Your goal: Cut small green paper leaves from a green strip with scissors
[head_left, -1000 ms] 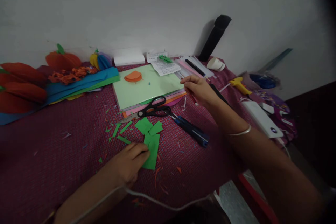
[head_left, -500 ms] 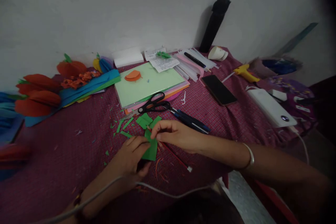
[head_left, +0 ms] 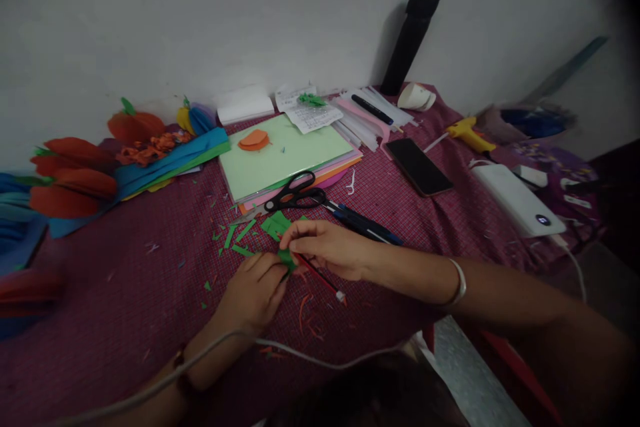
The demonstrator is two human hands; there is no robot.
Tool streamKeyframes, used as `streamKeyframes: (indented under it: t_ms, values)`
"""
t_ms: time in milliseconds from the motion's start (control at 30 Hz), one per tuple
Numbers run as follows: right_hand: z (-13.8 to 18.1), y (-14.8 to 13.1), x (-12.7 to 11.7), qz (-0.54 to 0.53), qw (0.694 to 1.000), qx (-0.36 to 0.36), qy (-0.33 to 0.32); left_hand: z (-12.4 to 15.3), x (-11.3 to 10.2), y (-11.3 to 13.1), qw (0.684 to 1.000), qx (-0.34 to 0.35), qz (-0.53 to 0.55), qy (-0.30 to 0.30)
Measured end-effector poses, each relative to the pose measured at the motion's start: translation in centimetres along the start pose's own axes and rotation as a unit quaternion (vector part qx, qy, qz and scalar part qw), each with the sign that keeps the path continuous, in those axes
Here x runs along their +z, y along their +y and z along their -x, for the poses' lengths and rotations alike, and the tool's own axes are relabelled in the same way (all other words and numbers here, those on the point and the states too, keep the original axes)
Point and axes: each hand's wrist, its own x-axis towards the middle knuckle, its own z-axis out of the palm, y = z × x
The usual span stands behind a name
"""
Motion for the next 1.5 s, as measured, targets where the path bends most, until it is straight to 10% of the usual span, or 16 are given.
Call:
streamKeyframes:
  t_ms: [300,633,833,1100,1500]
  values:
    - [3.9,-3.4,-4.5,-0.050,0.989,-0.132,-0.053,-3.4,-1.3,0.9,0.985,-0.157,0.069,0.013]
    - [4.5,-1.4,-5.4,0.053,0.985,-0.167,0.000,-3.7,0.3,7.3,0.978,-0.120,-0.116,-0.127]
    - [4.9,0.8,-3.9,0.070,0.987,-0.130,0.065,-1.6,-0.1,6.6,0.972,-0.085,-0.125,-0.182]
    - [3.9,1.5,-3.9,0.229,0.946,-0.170,0.154,-0.7,0.5,3.9,0.983,0.086,-0.148,-0.061]
    - [3.7,1.8,-3.9,0.431,0.863,-0.212,0.159,0.4,2.2,3.9,0.989,0.062,-0.135,-0.027]
